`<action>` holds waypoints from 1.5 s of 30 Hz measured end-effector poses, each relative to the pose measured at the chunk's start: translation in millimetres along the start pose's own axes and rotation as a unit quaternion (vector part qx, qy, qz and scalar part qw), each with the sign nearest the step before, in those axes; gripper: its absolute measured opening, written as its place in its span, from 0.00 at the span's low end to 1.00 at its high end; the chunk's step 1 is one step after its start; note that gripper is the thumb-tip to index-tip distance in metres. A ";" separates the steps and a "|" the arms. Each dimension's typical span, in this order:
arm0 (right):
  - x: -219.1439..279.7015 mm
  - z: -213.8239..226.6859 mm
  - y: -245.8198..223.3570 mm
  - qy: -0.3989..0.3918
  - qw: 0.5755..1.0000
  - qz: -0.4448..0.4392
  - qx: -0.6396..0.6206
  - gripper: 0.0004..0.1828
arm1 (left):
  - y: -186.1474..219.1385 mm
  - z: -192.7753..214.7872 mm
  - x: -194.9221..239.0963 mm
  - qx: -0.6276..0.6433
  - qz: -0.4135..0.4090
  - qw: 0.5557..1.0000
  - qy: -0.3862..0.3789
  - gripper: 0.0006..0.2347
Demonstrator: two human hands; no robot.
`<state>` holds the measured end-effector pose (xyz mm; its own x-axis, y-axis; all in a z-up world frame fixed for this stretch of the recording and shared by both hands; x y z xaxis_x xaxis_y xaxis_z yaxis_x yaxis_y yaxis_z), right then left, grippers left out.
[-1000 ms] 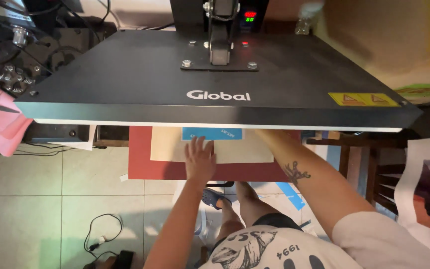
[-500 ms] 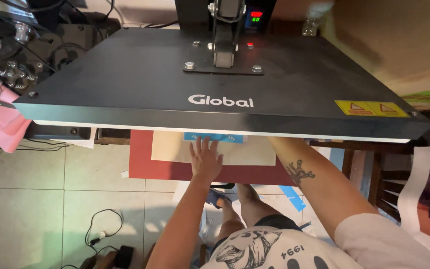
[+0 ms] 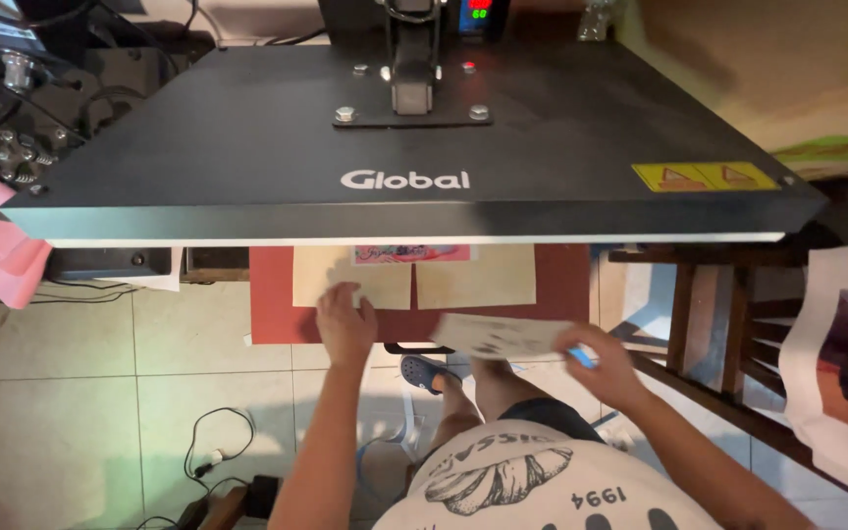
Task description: Trimming printed artwork with a paper cutter and scissors, then using a heat press to transfer the design onto a small fabric piece.
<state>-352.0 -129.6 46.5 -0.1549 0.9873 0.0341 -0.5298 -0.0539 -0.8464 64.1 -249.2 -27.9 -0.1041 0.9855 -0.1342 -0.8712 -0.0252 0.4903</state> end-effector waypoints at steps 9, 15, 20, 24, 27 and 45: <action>179.8 81.1 129.5 0.018 0.917 -0.370 0.148 0.09 | -18.2 -34.1 -68.1 0.054 0.240 0.958 -0.146 0.12; 174.2 58.4 178.6 0.047 0.896 -0.254 0.361 0.09 | 23.9 -43.1 -76.7 0.087 0.220 0.959 -0.158 0.13; 160.0 47.8 223.1 0.063 0.850 -0.255 0.456 0.13 | 50.2 -45.6 -77.3 0.105 0.206 0.957 -0.172 0.15; 165.8 51.4 253.7 0.107 0.806 -0.241 0.530 0.09 | 62.4 -47.4 -74.6 0.123 0.196 0.956 -0.181 0.17; 180.2 50.4 284.6 0.088 0.789 -0.310 0.523 0.10 | 67.8 -52.2 -70.9 0.138 0.189 0.954 -0.187 0.18; 37.7 -67.1 53.1 0.221 0.797 -0.223 -0.516 0.27 | 282.2 96.0 -10.5 0.398 0.075 0.857 -0.319 0.37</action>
<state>-330.0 -85.2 -32.8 0.2862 0.8422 0.4569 0.5529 0.2443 -0.7966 -134.6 -250.6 194.6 0.3182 0.8787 0.3558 -0.2409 -0.2881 0.9268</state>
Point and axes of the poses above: each hand's wrist, its own x-axis away from the middle knuckle, its own z-axis out of the back of the hand, y = z × x, the point moved 10 cm from there along -x, towards the middle knuckle, and after that the axes turned 5 degrees about z, right-handed, at the moved point
